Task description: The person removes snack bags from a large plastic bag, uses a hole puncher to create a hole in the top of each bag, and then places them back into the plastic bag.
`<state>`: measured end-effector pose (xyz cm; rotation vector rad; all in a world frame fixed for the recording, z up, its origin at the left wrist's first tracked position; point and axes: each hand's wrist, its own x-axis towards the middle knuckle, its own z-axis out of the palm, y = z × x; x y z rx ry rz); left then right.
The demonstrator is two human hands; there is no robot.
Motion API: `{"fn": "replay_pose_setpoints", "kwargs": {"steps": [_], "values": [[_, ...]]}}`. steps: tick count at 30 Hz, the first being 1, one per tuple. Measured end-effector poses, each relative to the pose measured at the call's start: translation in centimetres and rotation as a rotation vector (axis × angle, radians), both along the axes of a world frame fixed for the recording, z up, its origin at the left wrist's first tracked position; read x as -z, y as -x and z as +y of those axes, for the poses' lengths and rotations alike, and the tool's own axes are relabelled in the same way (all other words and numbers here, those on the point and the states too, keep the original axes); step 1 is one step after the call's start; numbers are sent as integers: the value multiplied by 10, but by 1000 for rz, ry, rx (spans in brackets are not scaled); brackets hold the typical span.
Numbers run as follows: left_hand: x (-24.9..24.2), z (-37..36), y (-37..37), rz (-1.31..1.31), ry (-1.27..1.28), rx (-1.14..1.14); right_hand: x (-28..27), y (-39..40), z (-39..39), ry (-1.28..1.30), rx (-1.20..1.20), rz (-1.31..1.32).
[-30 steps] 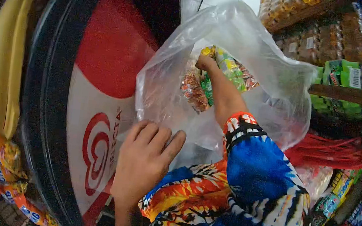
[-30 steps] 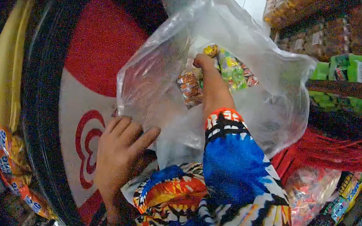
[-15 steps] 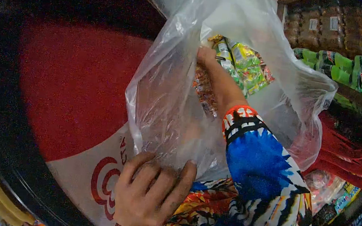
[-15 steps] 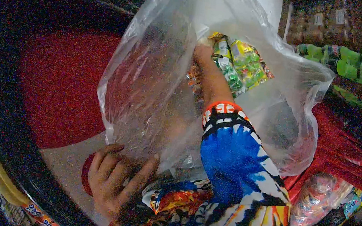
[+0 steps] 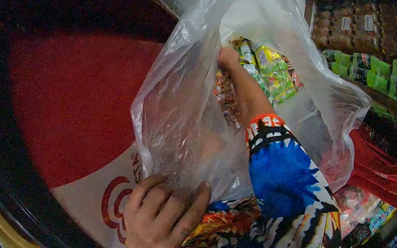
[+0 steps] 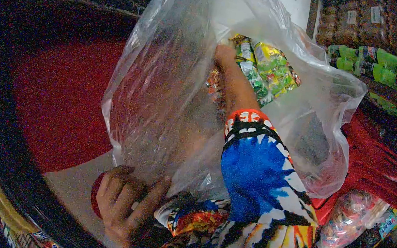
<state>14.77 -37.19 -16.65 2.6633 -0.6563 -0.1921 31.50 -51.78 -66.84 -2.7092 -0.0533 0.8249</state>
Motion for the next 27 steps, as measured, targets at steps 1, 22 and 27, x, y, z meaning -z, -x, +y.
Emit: {"fn": "replay_pose_setpoints", "kwargs": {"steps": [1,22,27], "values": [[-1,0,0,-1,-12,-19,-9,-2,-1,-5,8,28],[10,14,60,-135,2,-3,-204,-81,-72,-412,122,2],[44,23,88,-152,20,-61,-171,-53,-50,97,-197,-162]]}}
